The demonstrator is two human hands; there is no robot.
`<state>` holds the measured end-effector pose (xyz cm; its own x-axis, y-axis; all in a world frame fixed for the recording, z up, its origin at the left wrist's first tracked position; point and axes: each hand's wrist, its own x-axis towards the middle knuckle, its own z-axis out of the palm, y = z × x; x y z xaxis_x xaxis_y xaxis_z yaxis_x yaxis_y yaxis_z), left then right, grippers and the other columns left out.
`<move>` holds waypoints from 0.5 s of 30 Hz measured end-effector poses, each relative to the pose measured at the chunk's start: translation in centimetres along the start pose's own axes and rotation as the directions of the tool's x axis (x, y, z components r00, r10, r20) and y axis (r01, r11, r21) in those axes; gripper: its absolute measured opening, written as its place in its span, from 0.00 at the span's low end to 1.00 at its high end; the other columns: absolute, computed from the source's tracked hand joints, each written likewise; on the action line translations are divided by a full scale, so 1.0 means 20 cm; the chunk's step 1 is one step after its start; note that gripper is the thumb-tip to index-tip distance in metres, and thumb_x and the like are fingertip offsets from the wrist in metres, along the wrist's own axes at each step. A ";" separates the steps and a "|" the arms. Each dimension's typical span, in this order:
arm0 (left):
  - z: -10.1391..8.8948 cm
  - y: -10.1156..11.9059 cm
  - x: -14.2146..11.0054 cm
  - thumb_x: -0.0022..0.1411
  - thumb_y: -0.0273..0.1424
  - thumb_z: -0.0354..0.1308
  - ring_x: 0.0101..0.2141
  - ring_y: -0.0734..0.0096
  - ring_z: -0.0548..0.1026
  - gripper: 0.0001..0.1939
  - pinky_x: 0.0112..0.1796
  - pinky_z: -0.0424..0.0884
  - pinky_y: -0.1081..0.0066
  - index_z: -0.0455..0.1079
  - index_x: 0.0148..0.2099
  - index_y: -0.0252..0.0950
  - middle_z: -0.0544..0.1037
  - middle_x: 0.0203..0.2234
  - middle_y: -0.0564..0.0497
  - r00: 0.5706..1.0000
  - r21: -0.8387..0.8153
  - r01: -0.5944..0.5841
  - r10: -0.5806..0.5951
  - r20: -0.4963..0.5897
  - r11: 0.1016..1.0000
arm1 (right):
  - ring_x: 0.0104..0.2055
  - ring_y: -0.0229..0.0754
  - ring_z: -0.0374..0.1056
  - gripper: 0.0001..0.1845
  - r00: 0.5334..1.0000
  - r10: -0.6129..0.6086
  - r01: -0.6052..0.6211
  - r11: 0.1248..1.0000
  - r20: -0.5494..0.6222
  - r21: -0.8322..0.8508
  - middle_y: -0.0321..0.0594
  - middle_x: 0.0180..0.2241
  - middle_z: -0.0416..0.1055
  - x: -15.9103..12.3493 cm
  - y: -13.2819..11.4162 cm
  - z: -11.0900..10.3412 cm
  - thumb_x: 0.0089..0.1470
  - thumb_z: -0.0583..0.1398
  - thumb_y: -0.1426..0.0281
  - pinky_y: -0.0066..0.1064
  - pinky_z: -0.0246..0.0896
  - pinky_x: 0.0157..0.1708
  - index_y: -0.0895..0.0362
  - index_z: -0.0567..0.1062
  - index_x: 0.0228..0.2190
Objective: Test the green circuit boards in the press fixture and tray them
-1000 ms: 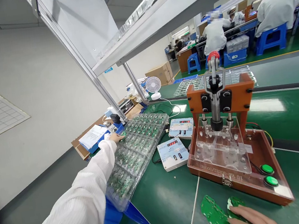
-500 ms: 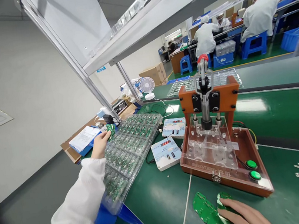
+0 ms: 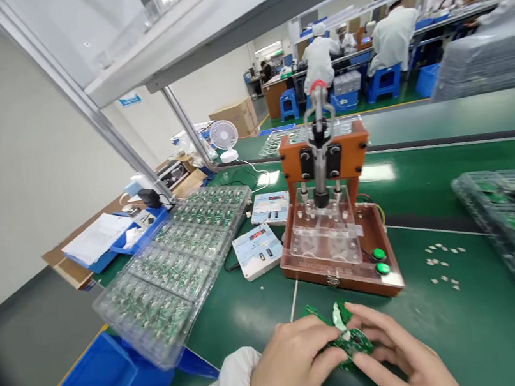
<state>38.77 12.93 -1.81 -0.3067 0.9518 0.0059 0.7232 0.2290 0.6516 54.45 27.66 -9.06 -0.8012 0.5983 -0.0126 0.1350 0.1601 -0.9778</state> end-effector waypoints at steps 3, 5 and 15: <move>0.00 0.00 -0.01 0.72 0.34 0.58 0.36 0.68 0.78 0.07 0.35 0.68 0.74 0.77 0.42 0.40 0.79 0.35 0.53 0.999 -0.005 -0.030 0.030 0.022 1.000 | 0.37 0.42 0.79 0.17 0.998 -0.053 0.057 0.993 0.039 -0.104 0.43 0.45 0.80 0.01 -0.13 0.00 0.57 0.66 0.55 0.22 0.76 0.33 0.50 0.82 0.44; -0.01 -0.01 -0.02 0.71 0.34 0.60 0.35 0.69 0.78 0.06 0.35 0.69 0.74 0.78 0.45 0.42 0.79 0.34 0.54 0.999 -0.099 -0.020 0.023 0.028 0.995 | 0.37 0.42 0.77 0.14 0.994 -0.083 0.092 0.988 0.075 -0.127 0.44 0.44 0.79 0.02 -0.18 0.00 0.58 0.65 0.56 0.23 0.75 0.32 0.51 0.83 0.41; -0.12 -0.33 0.02 0.72 0.32 0.58 0.39 0.64 0.79 0.06 0.43 0.71 0.64 0.77 0.44 0.43 0.82 0.39 0.53 0.938 0.210 0.040 0.036 -0.345 0.977 | 0.44 0.43 0.76 0.16 0.929 -0.326 0.141 0.748 -0.175 -0.648 0.40 0.48 0.75 0.01 -0.15 -0.09 0.68 0.53 0.57 0.28 0.73 0.37 0.47 0.78 0.43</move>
<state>32.42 11.24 -4.23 -0.4751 0.8307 0.2902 0.8241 0.3045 0.4777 55.04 28.73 -5.65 -0.6866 0.6408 0.3435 0.3663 0.7130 -0.5979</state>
